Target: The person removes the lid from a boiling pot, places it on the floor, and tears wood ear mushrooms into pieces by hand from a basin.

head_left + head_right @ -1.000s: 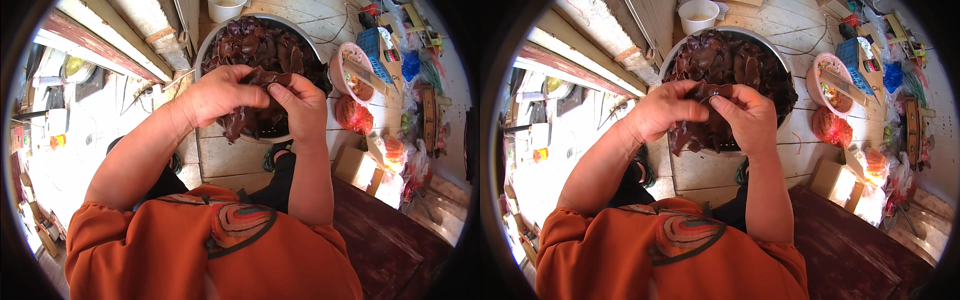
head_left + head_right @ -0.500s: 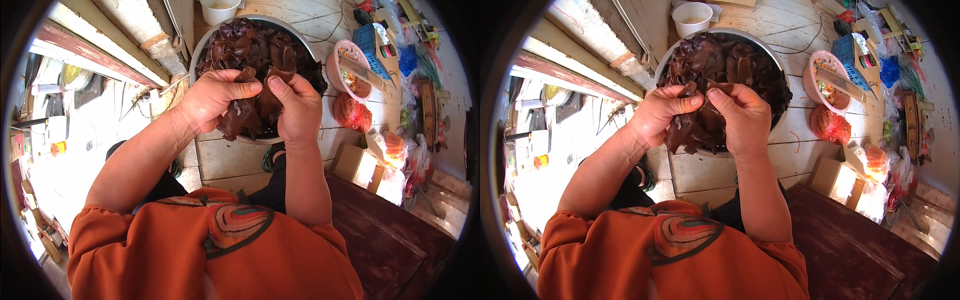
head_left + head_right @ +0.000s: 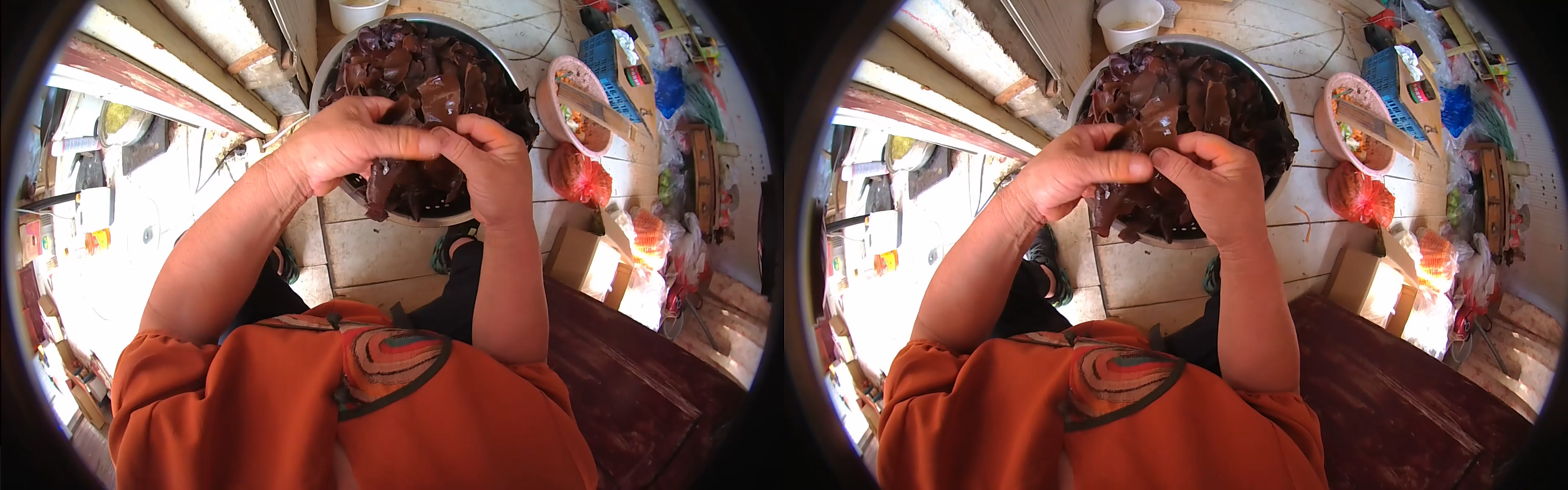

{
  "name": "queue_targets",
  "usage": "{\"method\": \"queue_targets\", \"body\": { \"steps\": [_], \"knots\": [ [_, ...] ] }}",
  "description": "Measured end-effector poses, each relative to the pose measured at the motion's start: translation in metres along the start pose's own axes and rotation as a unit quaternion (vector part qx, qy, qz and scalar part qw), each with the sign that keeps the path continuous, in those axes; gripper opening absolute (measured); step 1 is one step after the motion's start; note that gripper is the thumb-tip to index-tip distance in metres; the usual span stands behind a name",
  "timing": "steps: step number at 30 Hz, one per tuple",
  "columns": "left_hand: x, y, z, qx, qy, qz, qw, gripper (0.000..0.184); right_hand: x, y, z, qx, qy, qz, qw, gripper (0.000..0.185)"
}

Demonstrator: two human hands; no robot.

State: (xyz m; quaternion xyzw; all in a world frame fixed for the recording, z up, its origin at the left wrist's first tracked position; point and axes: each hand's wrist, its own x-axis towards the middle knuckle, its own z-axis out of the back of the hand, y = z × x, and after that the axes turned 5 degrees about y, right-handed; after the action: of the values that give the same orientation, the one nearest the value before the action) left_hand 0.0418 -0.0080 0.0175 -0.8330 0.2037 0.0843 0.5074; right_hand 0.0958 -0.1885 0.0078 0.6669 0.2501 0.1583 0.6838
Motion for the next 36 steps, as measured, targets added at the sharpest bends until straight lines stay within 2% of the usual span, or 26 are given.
{"method": "queue_targets", "body": {
  "steps": [2, 7, 10, 12, 13, 15, 18, 19, 21, 23, 25, 27, 30, 32, 33, 36],
  "knots": [
    [0.001, 0.005, 0.003, 0.185, 0.008, -0.001, 0.983, 0.033, 0.000, 0.001, -0.002, -0.014, -0.013, 0.021, 1.000, 0.015],
    [0.002, 0.003, 0.005, 0.239, -0.013, 0.016, 0.971, 0.026, -0.001, 0.007, -0.001, -0.068, -0.003, 0.005, 0.998, 0.016],
    [0.001, 0.003, 0.004, 0.219, 0.022, 0.000, 0.975, 0.028, -0.002, 0.006, -0.001, -0.058, -0.021, 0.000, 0.998, 0.015],
    [-0.002, 0.001, 0.001, 0.113, 0.042, 0.014, 0.993, 0.028, -0.003, 0.004, -0.003, -0.030, -0.038, 0.000, 0.999, 0.013],
    [-0.002, 0.000, 0.002, 0.127, 0.040, 0.025, 0.991, 0.028, -0.003, 0.002, -0.003, -0.010, -0.040, 0.011, 0.999, 0.012],
    [0.000, 0.007, 0.000, 0.013, 0.042, 0.027, 0.999, 0.021, -0.005, 0.005, -0.007, 0.002, -0.073, 0.001, 0.997, 0.008],
    [0.001, 0.011, -0.007, -0.121, 0.046, 0.015, 0.992, 0.020, -0.004, -0.007, -0.011, 0.081, -0.121, 0.050, 0.988, 0.006],
    [0.003, 0.015, -0.008, -0.174, 0.058, -0.005, 0.983, 0.020, -0.002, -0.007, -0.009, 0.101, -0.084, 0.064, 0.989, 0.006],
    [0.005, 0.019, -0.009, -0.221, 0.046, -0.003, 0.974, 0.020, -0.002, -0.004, -0.015, 0.117, -0.105, 0.065, 0.986, 0.007],
    [0.005, 0.020, -0.009, -0.237, 0.051, 0.005, 0.970, 0.021, 0.000, -0.006, -0.016, 0.130, -0.122, 0.065, 0.982, 0.008],
    [0.004, 0.023, -0.009, -0.257, 0.052, 0.000, 0.965, 0.021, 0.000, -0.007, -0.013, 0.112, -0.088, 0.062, 0.988, 0.016],
    [0.006, 0.024, -0.008, -0.252, 0.049, -0.006, 0.967, 0.019, 0.002, -0.004, -0.014, 0.144, -0.105, 0.055, 0.982, 0.011],
    [0.007, 0.022, -0.004, -0.206, 0.038, -0.034, 0.977, 0.019, 0.002, 0.000, -0.010, 0.145, -0.082, 0.012, 0.986, 0.015],
    [0.007, 0.018, -0.001, -0.114, 0.024, -0.047, 0.992, 0.021, 0.001, 0.004, -0.010, 0.183, -0.014, -0.041, 0.982, 0.018],
    [0.007, 0.016, 0.001, -0.114, 0.024, -0.047, 0.992, 0.021, 0.000, 0.001, -0.006, 0.183, -0.013, -0.040, 0.982, 0.018],
    [0.002, 0.009, 0.004, -0.073, 0.000, -0.005, 0.997, 0.029, -0.001, -0.008, 0.000, 0.170, 0.006, -0.070, 0.983, 0.020]
  ]
}}
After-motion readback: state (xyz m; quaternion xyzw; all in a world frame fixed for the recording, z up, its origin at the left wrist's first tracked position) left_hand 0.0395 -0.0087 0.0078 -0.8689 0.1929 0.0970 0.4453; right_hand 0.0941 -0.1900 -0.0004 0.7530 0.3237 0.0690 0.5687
